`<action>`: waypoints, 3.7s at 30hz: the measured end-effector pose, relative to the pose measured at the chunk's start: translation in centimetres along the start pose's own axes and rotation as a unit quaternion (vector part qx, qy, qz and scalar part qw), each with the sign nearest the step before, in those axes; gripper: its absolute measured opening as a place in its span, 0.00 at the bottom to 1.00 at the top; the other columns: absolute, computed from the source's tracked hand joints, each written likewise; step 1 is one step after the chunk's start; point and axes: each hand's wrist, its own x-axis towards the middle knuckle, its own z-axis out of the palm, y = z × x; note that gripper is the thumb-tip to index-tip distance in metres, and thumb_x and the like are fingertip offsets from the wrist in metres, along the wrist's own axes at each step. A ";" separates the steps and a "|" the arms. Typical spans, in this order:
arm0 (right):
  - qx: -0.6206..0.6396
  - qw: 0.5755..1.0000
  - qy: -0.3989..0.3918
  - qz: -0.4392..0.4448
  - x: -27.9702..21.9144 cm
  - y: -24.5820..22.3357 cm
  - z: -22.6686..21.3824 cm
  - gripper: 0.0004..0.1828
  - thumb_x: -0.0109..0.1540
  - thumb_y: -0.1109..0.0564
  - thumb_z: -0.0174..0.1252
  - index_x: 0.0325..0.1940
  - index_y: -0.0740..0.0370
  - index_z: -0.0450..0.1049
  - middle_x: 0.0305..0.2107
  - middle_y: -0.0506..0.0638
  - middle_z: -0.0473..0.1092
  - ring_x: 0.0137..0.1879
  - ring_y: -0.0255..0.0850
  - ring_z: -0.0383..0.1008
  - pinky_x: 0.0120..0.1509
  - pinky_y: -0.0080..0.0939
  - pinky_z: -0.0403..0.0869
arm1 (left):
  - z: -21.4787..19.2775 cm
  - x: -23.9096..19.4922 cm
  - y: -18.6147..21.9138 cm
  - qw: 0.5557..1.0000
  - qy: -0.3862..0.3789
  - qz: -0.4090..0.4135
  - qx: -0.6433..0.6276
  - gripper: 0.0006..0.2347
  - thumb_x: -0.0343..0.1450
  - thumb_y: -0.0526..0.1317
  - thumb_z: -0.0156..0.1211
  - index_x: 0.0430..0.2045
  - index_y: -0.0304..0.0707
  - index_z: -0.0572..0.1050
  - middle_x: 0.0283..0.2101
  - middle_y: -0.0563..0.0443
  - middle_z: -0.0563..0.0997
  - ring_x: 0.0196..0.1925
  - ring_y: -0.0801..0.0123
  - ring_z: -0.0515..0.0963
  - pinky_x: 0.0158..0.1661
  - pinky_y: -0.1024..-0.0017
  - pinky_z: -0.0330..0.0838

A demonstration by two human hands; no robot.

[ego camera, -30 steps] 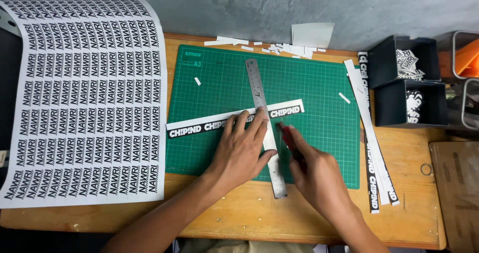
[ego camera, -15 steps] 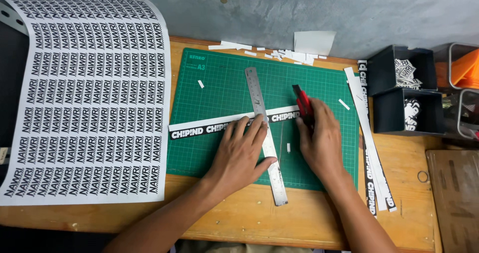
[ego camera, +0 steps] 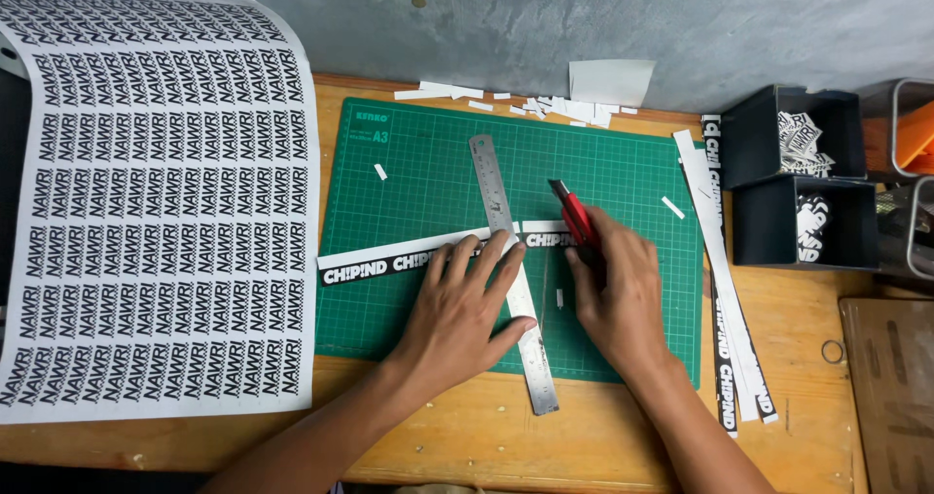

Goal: The person uses a metal ruler and a red utility knife to cut strips of white stickers with black text on a green cutting mat. They repeatedly align the ruler, cut the material, and reposition the strips to separate individual pieces.

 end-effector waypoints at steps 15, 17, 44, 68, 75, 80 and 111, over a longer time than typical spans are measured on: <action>-0.022 1.000 0.010 0.020 -0.4 0.9 -0.7 0.30 0.70 0.65 0.68 0.77 0.70 0.71 0.53 0.71 0.82 0.61 0.66 0.84 0.84 0.71 0.63 | -2.2 -0.4 0.6 0.995 -0.009 -0.096 -0.011 0.43 0.76 0.59 0.68 0.76 0.15 0.64 0.82 0.15 0.60 0.82 0.20 0.59 0.77 0.32 0.52; -0.006 1.000 0.010 0.016 -0.1 -1.1 -1.0 0.30 0.70 0.65 0.68 0.77 0.68 0.72 0.53 0.70 0.82 0.61 0.65 0.85 0.85 0.71 0.62 | -2.7 -0.7 0.8 0.990 -0.029 -0.135 -0.014 0.46 0.78 0.61 0.63 0.79 0.12 0.57 0.83 0.11 0.53 0.84 0.18 0.51 0.78 0.33 0.46; 0.074 0.994 -0.059 -0.054 -0.9 -2.2 0.2 0.28 0.69 0.57 0.68 0.73 0.66 0.74 0.62 0.62 0.81 0.76 0.56 0.77 0.90 0.74 0.52 | -0.8 0.5 -3.9 0.974 -0.032 -0.221 0.023 0.41 0.83 0.53 0.55 0.87 0.28 0.43 0.87 0.14 0.37 0.89 0.24 0.33 0.82 0.35 0.29; 0.027 0.994 -0.070 -0.084 -2.2 -5.1 0.8 0.30 0.70 0.55 0.66 0.76 0.68 0.72 0.70 0.64 0.76 0.79 0.58 0.72 0.91 0.73 0.46 | -0.5 0.3 -3.5 0.980 0.024 -0.196 0.017 0.41 0.79 0.47 0.63 0.88 0.32 0.49 0.87 0.15 0.41 0.90 0.25 0.36 0.83 0.35 0.32; 0.096 0.988 -0.107 -0.048 -2.7 -6.1 -0.3 0.30 0.77 0.55 0.51 0.83 0.65 0.58 0.80 0.59 0.67 0.83 0.54 0.71 0.96 0.69 0.40 | -1.0 0.4 -3.8 0.975 0.001 -0.202 0.089 0.41 0.83 0.58 0.55 0.88 0.36 0.44 0.88 0.20 0.39 0.91 0.30 0.39 0.85 0.38 0.40; 0.073 0.993 -0.087 -0.022 -3.2 -5.1 0.5 0.30 0.78 0.54 0.51 0.83 0.64 0.56 0.76 0.57 0.71 0.46 0.50 0.90 0.96 0.67 0.41 | -1.0 0.3 -3.7 0.975 -0.004 -0.202 0.089 0.40 0.84 0.57 0.54 0.88 0.36 0.43 0.88 0.20 0.38 0.91 0.30 0.38 0.85 0.38 0.39; 0.214 0.948 -0.113 0.205 -1.7 -3.8 -0.7 0.29 0.73 0.52 0.60 0.79 0.57 0.69 0.39 0.66 0.82 0.29 0.52 0.71 0.35 0.54 0.70 | 1.0 0.0 -0.8 0.997 -0.012 -0.033 -0.073 0.44 0.76 0.58 0.69 0.80 0.20 0.60 0.87 0.27 0.56 0.90 0.39 0.53 0.84 0.44 0.44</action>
